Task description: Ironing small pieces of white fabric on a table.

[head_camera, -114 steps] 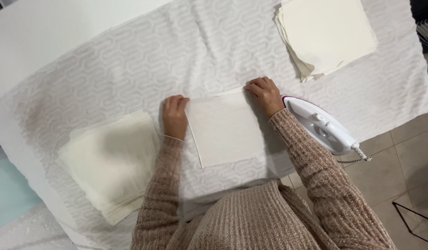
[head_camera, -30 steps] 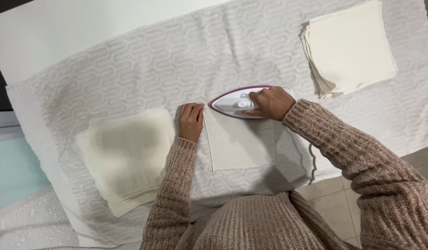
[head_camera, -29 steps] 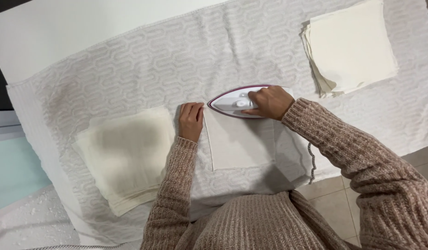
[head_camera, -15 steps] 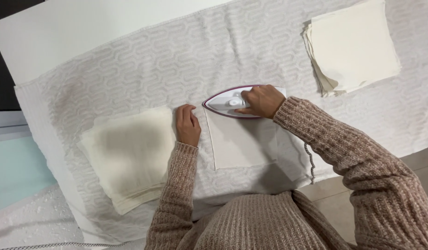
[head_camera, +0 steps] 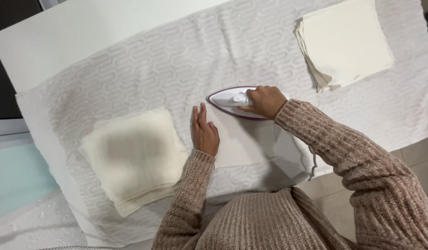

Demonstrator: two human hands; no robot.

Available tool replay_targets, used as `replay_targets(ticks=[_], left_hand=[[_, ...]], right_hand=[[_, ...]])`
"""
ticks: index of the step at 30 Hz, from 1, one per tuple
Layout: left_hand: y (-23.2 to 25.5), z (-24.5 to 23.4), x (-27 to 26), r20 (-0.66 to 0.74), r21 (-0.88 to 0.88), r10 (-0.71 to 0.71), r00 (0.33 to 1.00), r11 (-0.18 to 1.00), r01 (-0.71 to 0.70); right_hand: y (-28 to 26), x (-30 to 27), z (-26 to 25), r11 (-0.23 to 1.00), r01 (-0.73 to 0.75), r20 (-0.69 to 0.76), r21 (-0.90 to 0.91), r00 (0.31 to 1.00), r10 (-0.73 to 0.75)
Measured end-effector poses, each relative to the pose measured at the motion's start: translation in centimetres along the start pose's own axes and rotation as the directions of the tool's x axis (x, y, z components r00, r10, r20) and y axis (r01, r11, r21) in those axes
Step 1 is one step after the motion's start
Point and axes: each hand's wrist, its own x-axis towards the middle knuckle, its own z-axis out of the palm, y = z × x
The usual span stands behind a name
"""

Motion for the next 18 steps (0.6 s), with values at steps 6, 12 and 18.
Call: replay_targets(ticks=[6, 12, 18], left_hand=[[-0.7, 1.2, -0.7, 0.015, 0.093, 0.042, 0.999, 0.995, -0.043], [-1.6, 2.2, -1.5, 0.001, 0.114, 0.051, 0.999, 0.992, -0.050], [-0.9, 1.2, -0.8, -0.010, 0.071, 0.041, 0.999, 0.997, -0.040]], right_hand=[[5.0, -3.1, 0.0, 0.990, -0.137, 0.032, -0.010, 0.990, 0.137], [6.8, -6.6, -2.9, 0.959, -0.283, 0.062, 0.031, 0.958, 0.281], [7.4, -6.8, -2.8, 0.918, -0.357, 0.072, 0.173, 0.934, 0.349]])
